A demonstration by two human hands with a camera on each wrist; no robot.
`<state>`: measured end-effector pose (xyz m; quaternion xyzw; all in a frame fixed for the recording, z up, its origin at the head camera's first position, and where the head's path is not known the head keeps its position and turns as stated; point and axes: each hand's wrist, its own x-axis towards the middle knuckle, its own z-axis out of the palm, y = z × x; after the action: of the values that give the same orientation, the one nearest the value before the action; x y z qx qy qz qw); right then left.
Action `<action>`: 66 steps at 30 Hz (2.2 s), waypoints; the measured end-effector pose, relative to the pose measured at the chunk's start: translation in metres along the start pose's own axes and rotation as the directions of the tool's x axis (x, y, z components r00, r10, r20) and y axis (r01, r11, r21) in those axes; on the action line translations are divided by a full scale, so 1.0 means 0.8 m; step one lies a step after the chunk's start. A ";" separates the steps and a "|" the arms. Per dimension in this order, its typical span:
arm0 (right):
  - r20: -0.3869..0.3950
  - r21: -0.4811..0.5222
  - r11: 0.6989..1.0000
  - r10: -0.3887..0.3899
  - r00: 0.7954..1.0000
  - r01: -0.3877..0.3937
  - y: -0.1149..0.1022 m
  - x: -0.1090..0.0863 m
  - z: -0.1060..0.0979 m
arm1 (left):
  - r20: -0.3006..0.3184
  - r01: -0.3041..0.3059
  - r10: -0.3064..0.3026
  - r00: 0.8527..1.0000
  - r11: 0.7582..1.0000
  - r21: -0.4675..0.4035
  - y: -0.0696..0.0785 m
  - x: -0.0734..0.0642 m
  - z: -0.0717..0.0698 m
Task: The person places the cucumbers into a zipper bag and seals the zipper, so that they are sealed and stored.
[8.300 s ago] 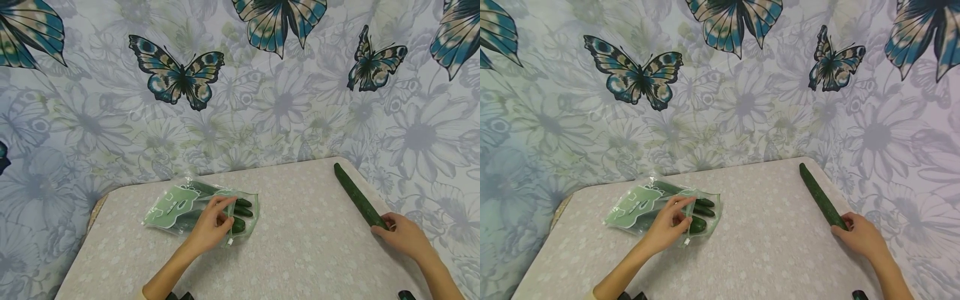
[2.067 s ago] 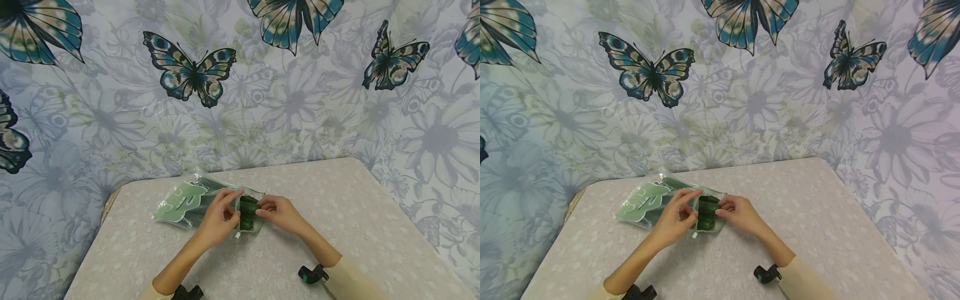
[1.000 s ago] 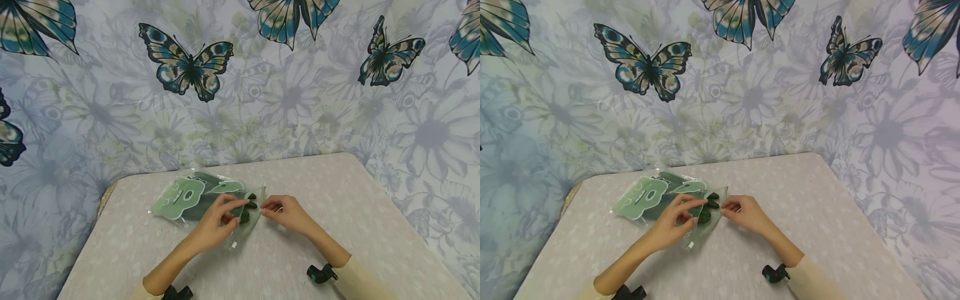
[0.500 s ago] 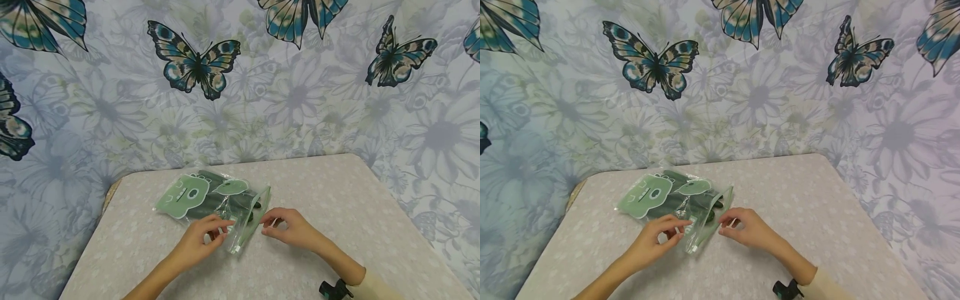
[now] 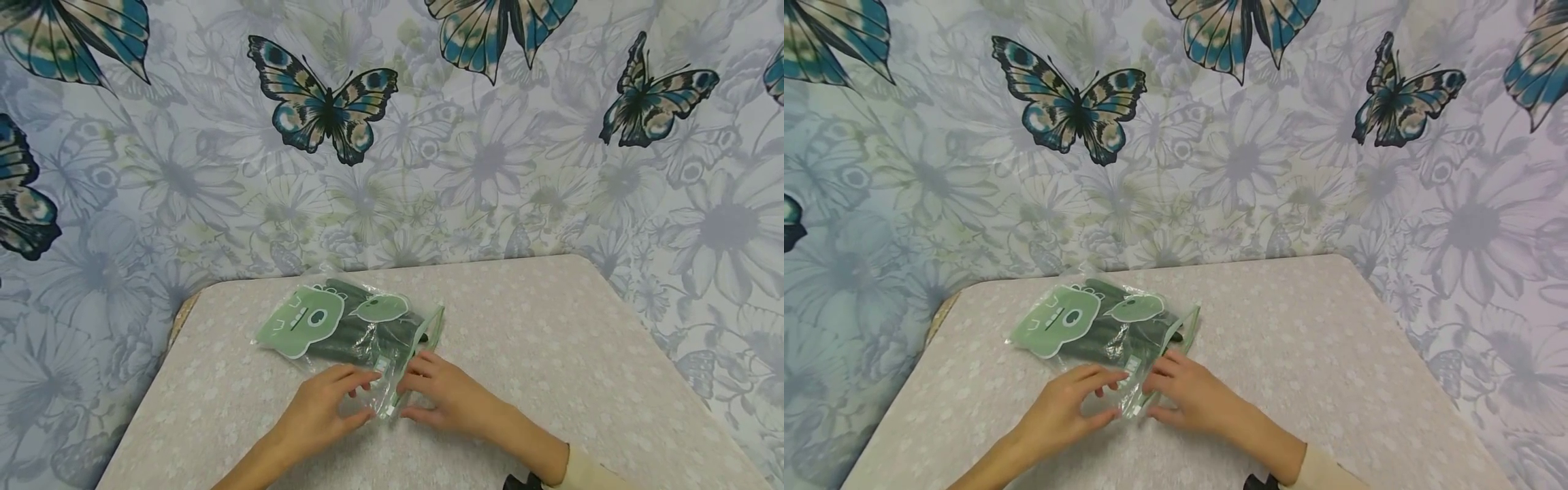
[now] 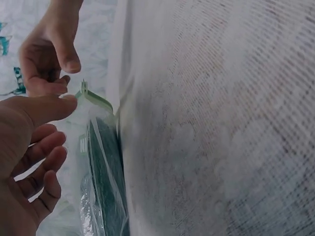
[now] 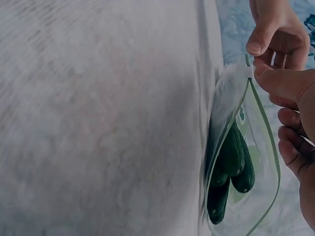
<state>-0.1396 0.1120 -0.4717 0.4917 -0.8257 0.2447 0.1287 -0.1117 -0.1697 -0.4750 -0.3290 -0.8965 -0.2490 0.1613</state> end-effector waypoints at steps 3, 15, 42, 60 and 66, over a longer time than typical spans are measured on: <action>0.009 -0.162 0.983 -0.091 0.996 0.091 -0.005 0.007 0.008 | 0.018 -0.004 0.003 1.000 0.999 0.048 -0.001 -0.001 0.004; -0.050 -0.361 0.919 -0.187 0.981 0.157 -0.011 0.025 0.025 | -0.094 -0.128 0.137 0.986 0.987 0.095 -0.004 -0.001 0.016; -0.212 -0.184 0.976 -0.152 0.965 0.113 0.003 0.021 0.020 | -0.166 -0.091 0.087 0.982 0.996 -0.017 -0.004 0.008 0.018; -0.230 -0.121 0.990 -0.095 0.968 0.069 0.013 0.027 0.021 | -0.168 -0.089 0.077 0.983 0.994 -0.066 -0.003 0.011 0.016; -0.179 -0.087 0.996 -0.009 0.984 -0.007 0.018 0.024 0.019 | -0.179 -0.096 0.082 0.980 0.993 -0.069 -0.002 0.013 0.015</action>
<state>-0.1608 0.0952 -0.4795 0.4621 -0.8203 0.2517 0.2240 -0.1224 -0.1589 -0.4809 -0.3517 -0.8529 -0.3039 0.2377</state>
